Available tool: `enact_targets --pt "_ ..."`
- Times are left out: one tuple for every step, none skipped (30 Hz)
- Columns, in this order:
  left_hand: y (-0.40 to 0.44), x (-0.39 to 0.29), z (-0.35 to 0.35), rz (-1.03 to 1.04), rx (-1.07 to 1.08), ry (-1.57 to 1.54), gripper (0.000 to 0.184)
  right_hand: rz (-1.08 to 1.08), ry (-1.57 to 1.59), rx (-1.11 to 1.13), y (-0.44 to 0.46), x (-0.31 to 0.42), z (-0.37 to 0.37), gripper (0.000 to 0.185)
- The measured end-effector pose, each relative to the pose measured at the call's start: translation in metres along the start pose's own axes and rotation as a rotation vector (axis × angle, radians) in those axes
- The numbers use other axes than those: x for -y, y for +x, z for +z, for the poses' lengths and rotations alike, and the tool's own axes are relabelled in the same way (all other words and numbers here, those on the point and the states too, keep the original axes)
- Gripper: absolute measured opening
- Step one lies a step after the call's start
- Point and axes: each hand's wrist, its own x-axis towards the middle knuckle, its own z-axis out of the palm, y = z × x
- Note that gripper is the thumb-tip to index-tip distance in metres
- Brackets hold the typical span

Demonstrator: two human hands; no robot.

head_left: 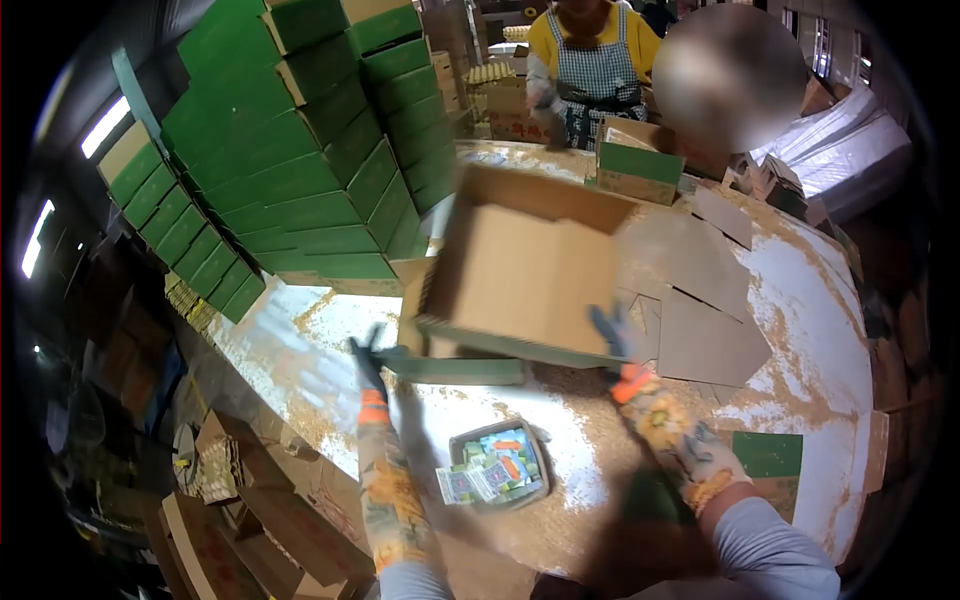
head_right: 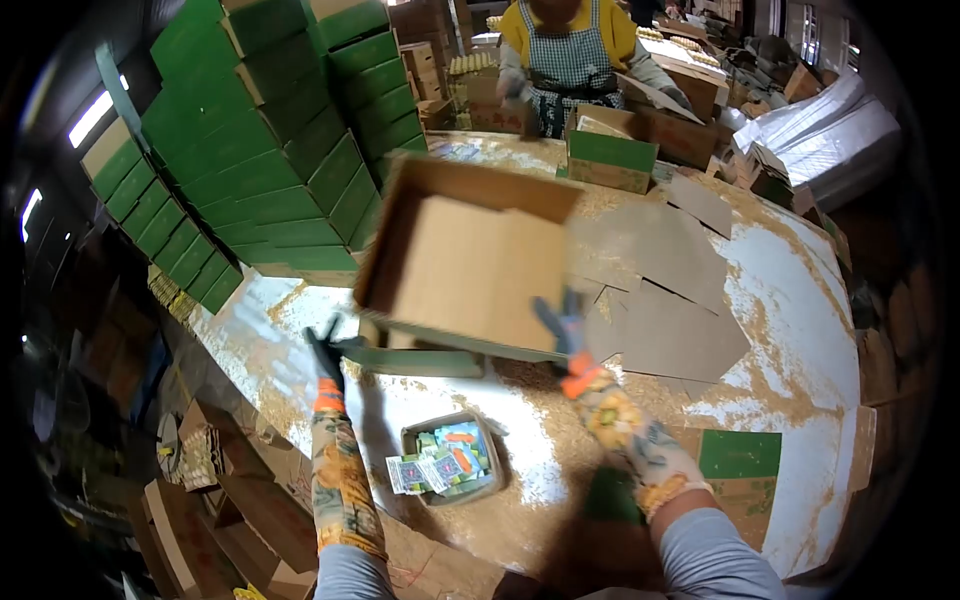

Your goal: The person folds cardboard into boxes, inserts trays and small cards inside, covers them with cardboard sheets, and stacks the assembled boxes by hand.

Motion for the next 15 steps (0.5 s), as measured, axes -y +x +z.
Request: enact_targets --pt "0.018 0.033 -0.017 -0.042 0.012 0.036 0.068 -0.045 -0.035 0.074 0.024 -0.039 0.014 0.070" --pt "0.000 0.034 0.005 -0.016 -0.114 -0.034 0.064 0.002 -0.115 0.105 0.025 -0.050 0.042 0.074" --pt "-0.020 0.033 0.030 0.019 -0.238 -0.099 0.059 0.095 -0.034 0.111 0.023 -0.050 0.071 0.075" --pt "-0.029 0.022 0.035 0.084 -0.072 -0.278 0.048 0.189 0.047 0.109 0.021 -0.050 0.100 0.076" --pt "-0.028 0.020 0.032 0.086 -0.086 -0.253 0.048 0.247 0.016 0.157 0.040 -0.059 0.099 0.068" --pt "-0.027 0.021 0.030 0.091 -0.118 -0.174 0.049 0.176 -0.100 0.141 0.051 -0.067 0.096 0.065" --pt "-0.028 0.022 0.028 0.080 -0.138 -0.088 0.049 0.020 -0.330 0.098 0.059 -0.079 0.095 0.064" --pt "-0.029 0.020 0.028 0.077 -0.153 -0.001 0.050 -0.188 -0.693 0.013 0.065 -0.086 0.091 0.065" --pt "-0.029 0.018 0.028 0.082 -0.161 0.087 0.051 -0.346 -1.037 -0.069 0.065 -0.086 0.087 0.068" --pt "-0.031 0.016 0.029 0.095 -0.176 0.177 0.051 -0.319 -1.420 0.088 0.043 -0.059 0.080 0.057" --pt "-0.037 0.014 0.032 0.113 -0.204 0.285 0.052 -0.358 -1.771 0.271 0.020 -0.030 0.073 0.047" --pt "-0.045 0.010 0.036 0.149 -0.244 0.411 0.053 -0.244 -1.560 -0.092 0.001 -0.040 0.065 0.040" --pt "-0.055 0.003 0.046 0.202 -0.287 0.538 0.054 -0.232 -1.493 0.046 -0.018 -0.048 0.035 0.039" --pt "-0.070 -0.006 0.059 0.273 -0.335 0.646 0.054 -0.169 -1.370 0.077 -0.050 -0.034 0.011 0.048" --pt "-0.089 -0.015 0.076 0.352 -0.379 0.727 0.055 -0.110 -1.242 0.111 -0.091 -0.007 -0.014 0.058"
